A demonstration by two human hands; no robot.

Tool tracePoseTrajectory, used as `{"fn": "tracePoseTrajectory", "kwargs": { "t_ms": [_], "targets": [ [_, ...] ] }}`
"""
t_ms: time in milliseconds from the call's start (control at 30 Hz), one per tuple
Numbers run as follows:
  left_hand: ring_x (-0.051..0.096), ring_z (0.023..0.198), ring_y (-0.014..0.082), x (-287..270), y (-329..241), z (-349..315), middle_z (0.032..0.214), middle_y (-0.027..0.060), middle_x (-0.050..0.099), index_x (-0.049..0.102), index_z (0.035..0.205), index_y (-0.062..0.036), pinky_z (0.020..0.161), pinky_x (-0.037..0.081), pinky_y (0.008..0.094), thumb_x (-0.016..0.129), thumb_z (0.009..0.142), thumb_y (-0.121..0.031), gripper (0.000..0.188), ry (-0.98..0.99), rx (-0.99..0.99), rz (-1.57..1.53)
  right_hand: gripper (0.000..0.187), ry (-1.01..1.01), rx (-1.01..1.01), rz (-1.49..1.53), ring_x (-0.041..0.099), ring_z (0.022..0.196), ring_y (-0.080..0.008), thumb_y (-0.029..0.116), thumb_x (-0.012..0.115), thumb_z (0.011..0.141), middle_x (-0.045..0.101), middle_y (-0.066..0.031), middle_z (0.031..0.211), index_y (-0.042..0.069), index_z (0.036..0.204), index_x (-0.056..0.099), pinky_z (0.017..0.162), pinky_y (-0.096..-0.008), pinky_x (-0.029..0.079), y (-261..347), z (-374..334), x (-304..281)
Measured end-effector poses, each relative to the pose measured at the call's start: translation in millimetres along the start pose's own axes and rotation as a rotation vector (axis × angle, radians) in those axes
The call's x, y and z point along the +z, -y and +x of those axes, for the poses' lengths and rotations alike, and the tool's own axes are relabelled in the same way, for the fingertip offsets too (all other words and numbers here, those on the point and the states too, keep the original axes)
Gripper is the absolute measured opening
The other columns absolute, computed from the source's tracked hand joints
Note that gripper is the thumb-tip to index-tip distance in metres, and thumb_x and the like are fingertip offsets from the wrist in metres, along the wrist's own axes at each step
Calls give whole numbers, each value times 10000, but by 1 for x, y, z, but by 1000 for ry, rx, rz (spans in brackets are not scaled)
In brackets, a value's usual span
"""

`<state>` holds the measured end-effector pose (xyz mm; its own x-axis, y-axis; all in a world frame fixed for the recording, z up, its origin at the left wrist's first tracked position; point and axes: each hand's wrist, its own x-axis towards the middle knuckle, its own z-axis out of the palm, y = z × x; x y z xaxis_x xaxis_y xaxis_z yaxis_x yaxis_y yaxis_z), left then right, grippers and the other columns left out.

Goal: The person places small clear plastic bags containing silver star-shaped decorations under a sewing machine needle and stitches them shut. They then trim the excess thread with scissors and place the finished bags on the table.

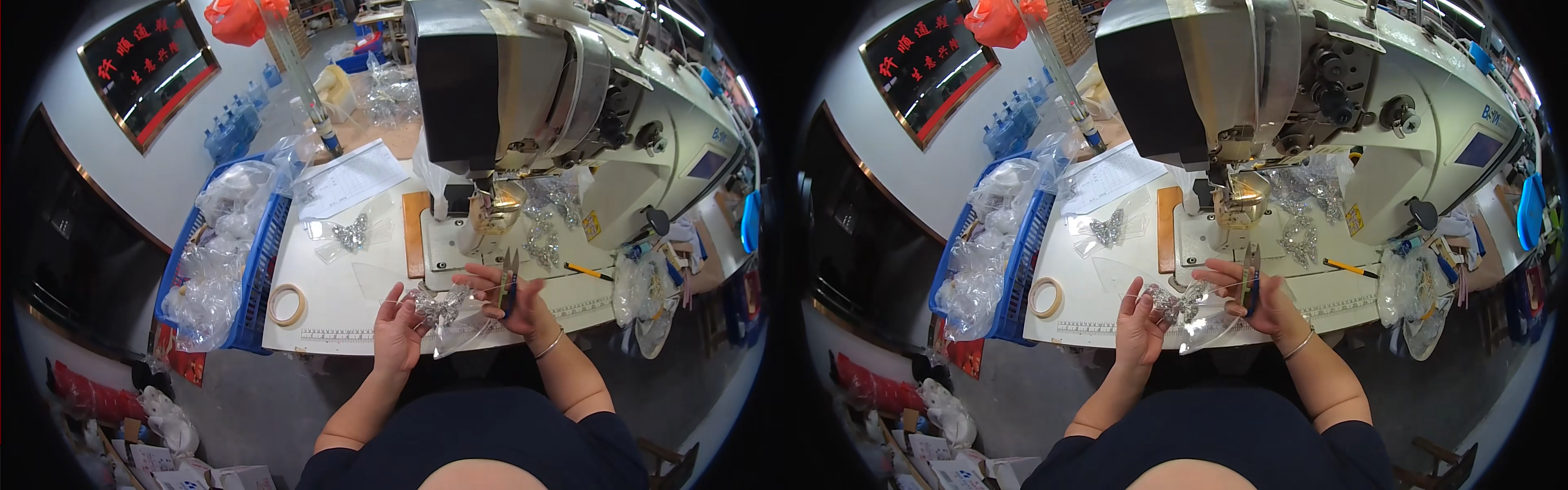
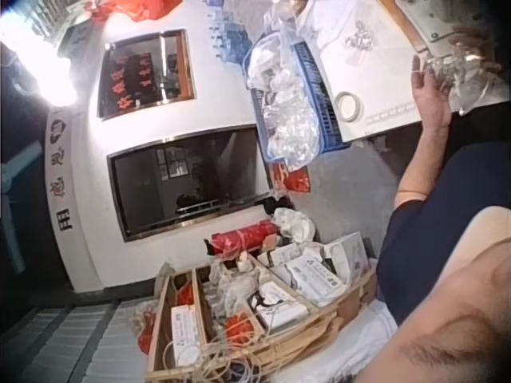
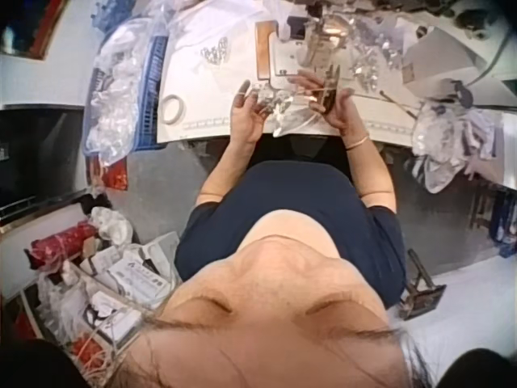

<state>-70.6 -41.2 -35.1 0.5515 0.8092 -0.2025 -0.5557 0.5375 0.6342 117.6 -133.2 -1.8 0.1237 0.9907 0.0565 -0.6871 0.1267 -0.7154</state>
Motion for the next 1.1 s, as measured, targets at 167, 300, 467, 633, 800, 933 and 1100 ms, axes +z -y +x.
{"fn": "tracePoseTrajectory", "kwargs": {
  "t_ms": [167, 300, 467, 633, 800, 933, 1100],
  "targets": [
    [444, 1192, 230, -11, 13, -6, 1322, 99, 428, 275, 1397, -125, 982, 405, 373, 625, 847, -167, 653, 357, -49, -367, 244, -420, -32, -89, 449, 586, -22, 101, 613, 855, 657, -92, 952, 6, 1076, 579, 476, -165, 350, -12, -1, -9],
    [338, 1292, 241, -19, 29, -7, 1403, 94, 354, 267, 1404, -141, 1089, 256, 410, 614, 844, -139, 659, 469, 16, -319, 198, -425, -91, -20, 467, 580, -34, 101, 604, 864, 658, -93, 920, 21, 1043, 590, 475, -172, 358, -13, -1, 0],
    [515, 1127, 221, 2, 36, 1, 1231, 70, 529, 380, 1329, -126, 971, 424, 394, 514, 866, 2, 499, 250, 56, -56, 196, -394, -92, -27, 479, 584, -46, 104, 603, 866, 657, -102, 928, 23, 1044, 593, 483, -181, 370, -14, -3, 13],
    [574, 1009, 182, 15, 35, -1, 1153, 27, 571, 446, 1247, -161, 864, 500, 360, 487, 882, 16, 408, 178, 38, -129, 205, -383, -90, -15, 486, 600, -54, 123, 609, 866, 654, -107, 938, 27, 1047, 597, 499, -187, 380, -8, -4, 11],
    [579, 996, 174, 21, 32, -4, 1141, 35, 573, 446, 1243, -162, 854, 506, 352, 494, 894, -11, 383, 120, -1, -119, 224, -373, -81, 21, 477, 606, -52, 135, 612, 866, 650, -106, 946, 24, 1059, 592, 499, -185, 371, -11, -2, 4],
    [572, 1007, 196, 11, 32, -1, 1120, 87, 567, 410, 1269, -116, 872, 485, 368, 491, 892, 19, 409, 89, 8, -125, 248, -383, -5, 22, 466, 596, -51, 143, 619, 861, 642, -100, 973, 20, 1073, 581, 490, -184, 354, -13, 4, 2],
    [565, 986, 196, 5, -7, 23, 1083, 91, 564, 308, 1330, -114, 858, 483, 355, 493, 896, -7, 484, -39, 80, -129, 276, -494, -28, -9, 469, 600, -59, 163, 637, 850, 614, -74, 957, 26, 1081, 572, 479, -190, 344, -9, -3, -12]
  ]
}}
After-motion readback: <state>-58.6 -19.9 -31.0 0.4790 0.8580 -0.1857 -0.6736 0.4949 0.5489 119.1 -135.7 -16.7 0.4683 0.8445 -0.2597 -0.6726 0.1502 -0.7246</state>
